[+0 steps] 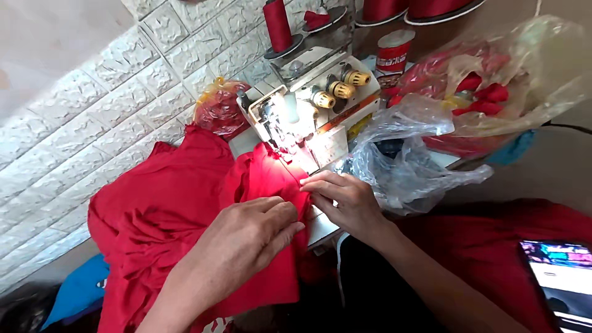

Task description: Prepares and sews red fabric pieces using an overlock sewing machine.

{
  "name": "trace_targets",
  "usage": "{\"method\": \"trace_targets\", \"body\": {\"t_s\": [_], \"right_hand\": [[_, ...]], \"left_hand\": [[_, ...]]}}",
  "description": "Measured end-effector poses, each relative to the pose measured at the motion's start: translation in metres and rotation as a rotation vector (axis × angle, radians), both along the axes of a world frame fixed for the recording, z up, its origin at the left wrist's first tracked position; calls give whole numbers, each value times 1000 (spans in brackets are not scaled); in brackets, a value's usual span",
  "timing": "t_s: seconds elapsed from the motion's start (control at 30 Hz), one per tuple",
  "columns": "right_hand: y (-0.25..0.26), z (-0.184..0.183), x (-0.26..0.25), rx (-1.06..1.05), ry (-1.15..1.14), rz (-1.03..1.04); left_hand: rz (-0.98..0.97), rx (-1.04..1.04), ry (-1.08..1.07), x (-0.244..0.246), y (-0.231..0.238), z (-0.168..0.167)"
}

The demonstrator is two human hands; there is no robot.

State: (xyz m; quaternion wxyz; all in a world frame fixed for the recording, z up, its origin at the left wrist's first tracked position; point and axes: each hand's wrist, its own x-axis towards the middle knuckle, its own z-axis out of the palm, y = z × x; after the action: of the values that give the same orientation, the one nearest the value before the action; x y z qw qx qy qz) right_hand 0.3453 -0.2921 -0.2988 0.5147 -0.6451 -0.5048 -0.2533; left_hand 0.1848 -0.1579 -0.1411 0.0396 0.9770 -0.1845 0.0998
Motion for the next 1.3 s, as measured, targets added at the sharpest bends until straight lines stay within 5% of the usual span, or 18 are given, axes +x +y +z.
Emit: {"method": "trace_targets", "body": {"t_s": [0.23,0.4,0.63,0.8,1.03,1.3], "right_hand": [[16,15,19,-44,-48,-64],[14,-18,-9,67,77,-95],[55,10,-72,-529,1,649],[38,26,-62,-595,17,479],[27,50,-8,-27,79,33],[45,55,9,-43,83,40]], "left_hand": [[22,-7,-53,20,-1,-27],[69,-4,-83,24,17,-12],[286,244,-188,17,30,32],[309,140,-160,13,70,30],[276,19,-159,7,69,21],[272,38,-194,4,66,18]]}}
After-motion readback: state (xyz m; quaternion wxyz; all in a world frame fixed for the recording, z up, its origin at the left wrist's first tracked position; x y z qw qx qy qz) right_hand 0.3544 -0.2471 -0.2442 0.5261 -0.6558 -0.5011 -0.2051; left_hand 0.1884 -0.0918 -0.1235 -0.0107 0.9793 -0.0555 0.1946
